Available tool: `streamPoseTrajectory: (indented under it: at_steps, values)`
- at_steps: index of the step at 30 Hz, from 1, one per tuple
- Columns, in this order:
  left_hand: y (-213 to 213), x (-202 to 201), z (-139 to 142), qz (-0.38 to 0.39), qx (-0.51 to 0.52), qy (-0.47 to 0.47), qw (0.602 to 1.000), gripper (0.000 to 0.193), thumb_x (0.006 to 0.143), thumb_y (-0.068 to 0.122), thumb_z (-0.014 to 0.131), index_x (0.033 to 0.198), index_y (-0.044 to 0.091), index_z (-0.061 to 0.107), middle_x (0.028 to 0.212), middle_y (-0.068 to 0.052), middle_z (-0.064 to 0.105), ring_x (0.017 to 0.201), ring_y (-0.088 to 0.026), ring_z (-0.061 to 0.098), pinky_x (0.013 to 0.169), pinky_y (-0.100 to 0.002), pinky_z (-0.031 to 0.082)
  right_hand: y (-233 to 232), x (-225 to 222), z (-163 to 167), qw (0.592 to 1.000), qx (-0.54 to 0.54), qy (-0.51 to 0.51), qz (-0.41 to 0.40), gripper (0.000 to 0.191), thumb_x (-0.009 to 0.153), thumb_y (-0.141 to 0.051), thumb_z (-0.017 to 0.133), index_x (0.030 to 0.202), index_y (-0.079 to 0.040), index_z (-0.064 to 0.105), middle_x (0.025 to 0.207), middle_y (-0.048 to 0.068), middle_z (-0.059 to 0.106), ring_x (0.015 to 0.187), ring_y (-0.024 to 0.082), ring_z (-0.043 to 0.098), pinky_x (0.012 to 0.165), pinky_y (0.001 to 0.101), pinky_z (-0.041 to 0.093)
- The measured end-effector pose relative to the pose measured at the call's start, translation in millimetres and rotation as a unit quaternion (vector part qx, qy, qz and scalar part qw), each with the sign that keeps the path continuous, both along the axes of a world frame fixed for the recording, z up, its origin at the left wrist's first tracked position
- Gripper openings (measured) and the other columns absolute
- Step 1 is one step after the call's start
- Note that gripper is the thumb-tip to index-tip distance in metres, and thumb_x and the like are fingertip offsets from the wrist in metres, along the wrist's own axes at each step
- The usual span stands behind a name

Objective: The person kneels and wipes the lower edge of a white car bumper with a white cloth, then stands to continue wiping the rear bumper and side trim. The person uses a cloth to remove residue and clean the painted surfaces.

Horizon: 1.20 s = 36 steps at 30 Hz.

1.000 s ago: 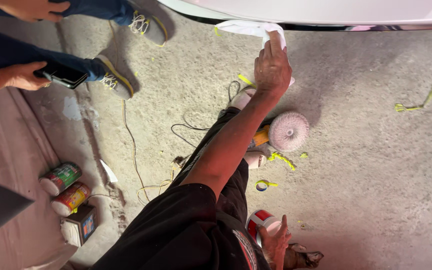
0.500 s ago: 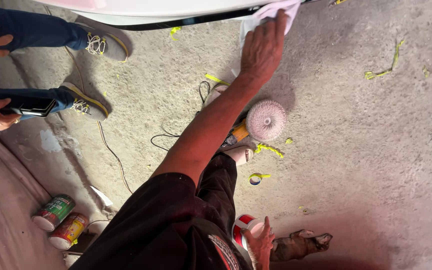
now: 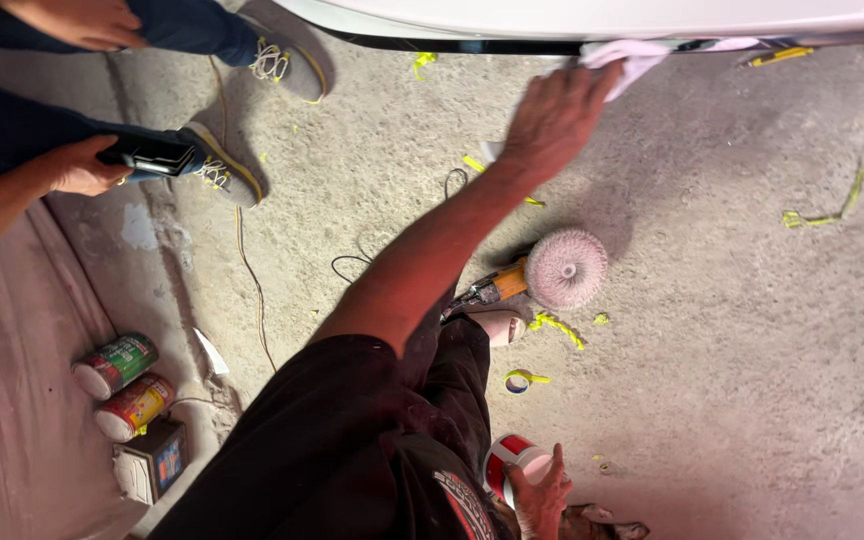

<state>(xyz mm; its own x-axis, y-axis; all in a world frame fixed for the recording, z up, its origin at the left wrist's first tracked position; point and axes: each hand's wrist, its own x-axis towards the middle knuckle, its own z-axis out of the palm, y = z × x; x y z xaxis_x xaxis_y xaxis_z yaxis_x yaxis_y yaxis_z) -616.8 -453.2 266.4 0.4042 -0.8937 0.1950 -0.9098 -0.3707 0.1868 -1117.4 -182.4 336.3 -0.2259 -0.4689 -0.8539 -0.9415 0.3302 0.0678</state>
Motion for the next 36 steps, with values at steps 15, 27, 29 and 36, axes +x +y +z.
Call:
streamPoseTrajectory:
  at_steps: [15, 27, 29, 36]
  values:
    - [202.1, 120.3, -44.3, 0.270, 0.008, 0.101, 0.957, 0.064, 0.100, 0.004, 0.061, 0.154, -0.009, 0.031, 0.131, -0.031, 0.064, 0.105, -0.036, 0.073, 0.085, -0.038, 0.066, -40.2, 42.5, 0.9, 0.998, 0.053, 0.017, 0.028, 0.125, 0.057, -0.046, 0.085, 0.164, -0.031, 0.022, 0.152, 0.029, 0.032, 0.132, 0.059, 0.042, 0.110, 0.0628, 0.040]
    - [66.6, 33.2, -31.8, 0.238, -0.147, 0.093, 0.956, 0.041, 0.110, 0.003, 0.049, 0.145, -0.011, 0.033, 0.153, -0.032, 0.052, 0.098, -0.016, 0.071, 0.068, -0.019, 0.056, -24.3, 47.1, -6.4, 0.997, 0.059, 0.030, 0.039, 0.123, 0.059, -0.047, 0.084, 0.165, -0.031, 0.023, 0.151, 0.029, 0.034, 0.131, 0.057, 0.045, 0.111, 0.0604, 0.041]
    - [51.0, 14.0, -22.1, 0.267, -0.109, 0.215, 0.933, 0.055, 0.109, 0.002, 0.050, 0.154, -0.015, 0.025, 0.128, -0.032, 0.062, 0.092, -0.026, 0.074, 0.065, -0.026, 0.060, -22.8, 48.6, -8.0, 0.997, 0.062, 0.020, 0.045, 0.124, 0.059, -0.047, 0.085, 0.164, -0.030, 0.022, 0.150, 0.030, 0.035, 0.131, 0.056, 0.046, 0.112, 0.0592, 0.041]
    - [64.4, 30.9, -13.5, 0.303, -0.096, 0.238, 0.918, 0.060, 0.105, -0.005, 0.045, 0.157, -0.015, 0.015, 0.105, -0.034, 0.071, 0.079, -0.034, 0.078, 0.058, -0.033, 0.060, -28.8, 57.5, -9.7, 0.998, 0.056, 0.006, 0.035, 0.122, 0.059, -0.046, 0.084, 0.164, -0.028, 0.024, 0.152, 0.028, 0.035, 0.131, 0.055, 0.047, 0.113, 0.0586, 0.040]
